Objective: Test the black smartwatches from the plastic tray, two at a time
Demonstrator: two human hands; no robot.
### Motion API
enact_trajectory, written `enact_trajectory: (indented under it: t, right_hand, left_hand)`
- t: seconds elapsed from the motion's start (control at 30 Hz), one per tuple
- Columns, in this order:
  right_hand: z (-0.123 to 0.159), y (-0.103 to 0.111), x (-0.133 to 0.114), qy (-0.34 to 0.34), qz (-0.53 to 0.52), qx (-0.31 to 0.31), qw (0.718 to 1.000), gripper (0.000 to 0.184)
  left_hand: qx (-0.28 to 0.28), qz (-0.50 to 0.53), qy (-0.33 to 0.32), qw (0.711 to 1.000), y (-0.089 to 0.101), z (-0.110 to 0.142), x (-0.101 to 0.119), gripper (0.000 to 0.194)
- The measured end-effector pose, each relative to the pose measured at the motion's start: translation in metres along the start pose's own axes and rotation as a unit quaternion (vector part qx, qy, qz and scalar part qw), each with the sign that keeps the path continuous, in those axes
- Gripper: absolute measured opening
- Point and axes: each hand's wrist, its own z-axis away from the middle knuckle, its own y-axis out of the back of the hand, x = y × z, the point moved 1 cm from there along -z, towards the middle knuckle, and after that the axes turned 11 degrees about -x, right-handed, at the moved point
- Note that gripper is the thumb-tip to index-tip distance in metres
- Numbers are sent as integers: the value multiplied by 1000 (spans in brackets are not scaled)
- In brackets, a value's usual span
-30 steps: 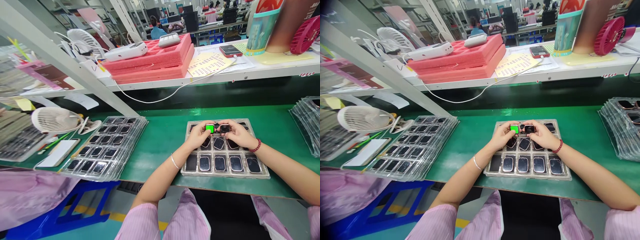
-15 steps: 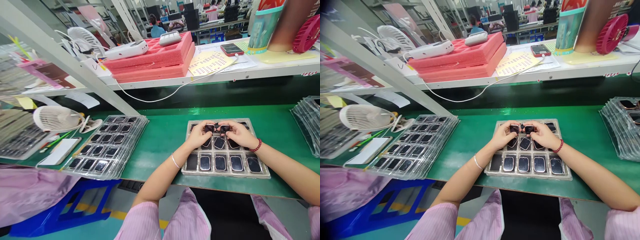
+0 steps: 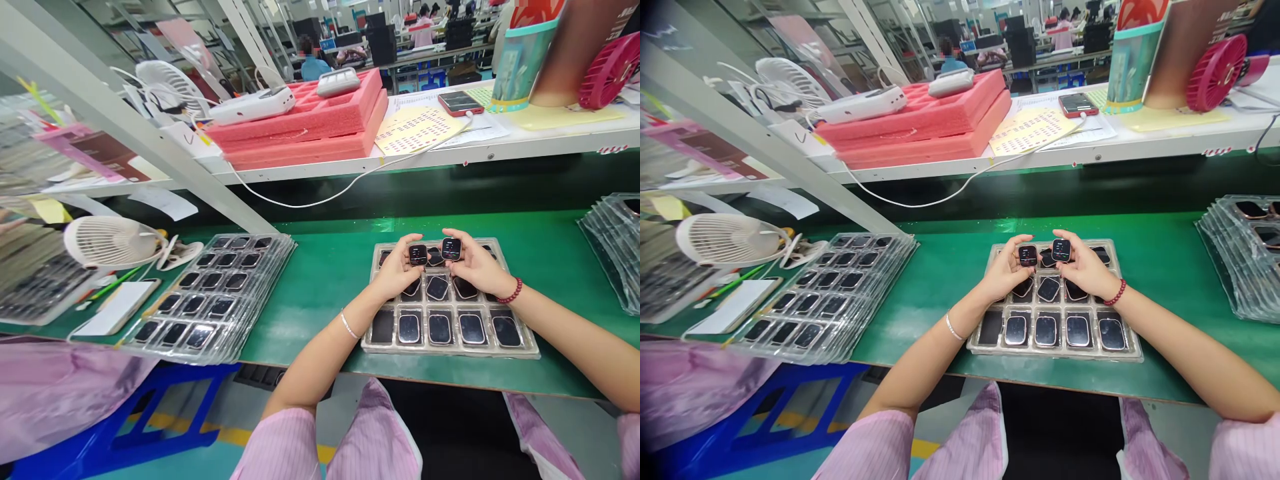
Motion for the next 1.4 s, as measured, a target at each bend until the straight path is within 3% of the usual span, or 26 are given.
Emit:
enact_trajectory:
  t: [0.13, 0.23, 0.33, 0.47, 0.6, 0.7, 0.83, 1.0, 1.4]
  right_hand:
    - [-2, 3, -4, -49, -99, 22, 994, 59]
    - [-2, 8, -11, -95, -225, -10, 970, 46]
    - [-3, 14, -17, -124, -315, -36, 940, 59]
    - [-3, 19, -18, -136, -349, -44, 926, 58]
    - [-2, 16, -14, -110, -294, -32, 949, 41]
    - [-2, 10, -9, -69, -198, -9, 978, 55]
    - [-2, 1, -6, -20, -88, -18, 996, 55]
    - [0, -3, -9, 7, 31, -6, 999, 29]
    - [2, -4, -10, 23, 81, -16, 996, 28]
  left_hand:
    - [-15, 95, 22, 995, 2, -1, 3, 76]
    - [-28, 188, 49, 981, 5, -3, 8, 63]
    - [-50, 265, 85, 959, 10, -4, 11, 57]
    - [-65, 301, 103, 946, 13, -5, 11, 61]
    - [-46, 263, 74, 961, 11, -5, 8, 48]
    - [-35, 196, 42, 979, 7, -4, 5, 61]
    - [-34, 101, 20, 994, 1, -3, 3, 55]
    - [-26, 25, 14, 999, -3, -1, 3, 42]
    - [-29, 10, 5, 1000, -3, 0, 2, 49]
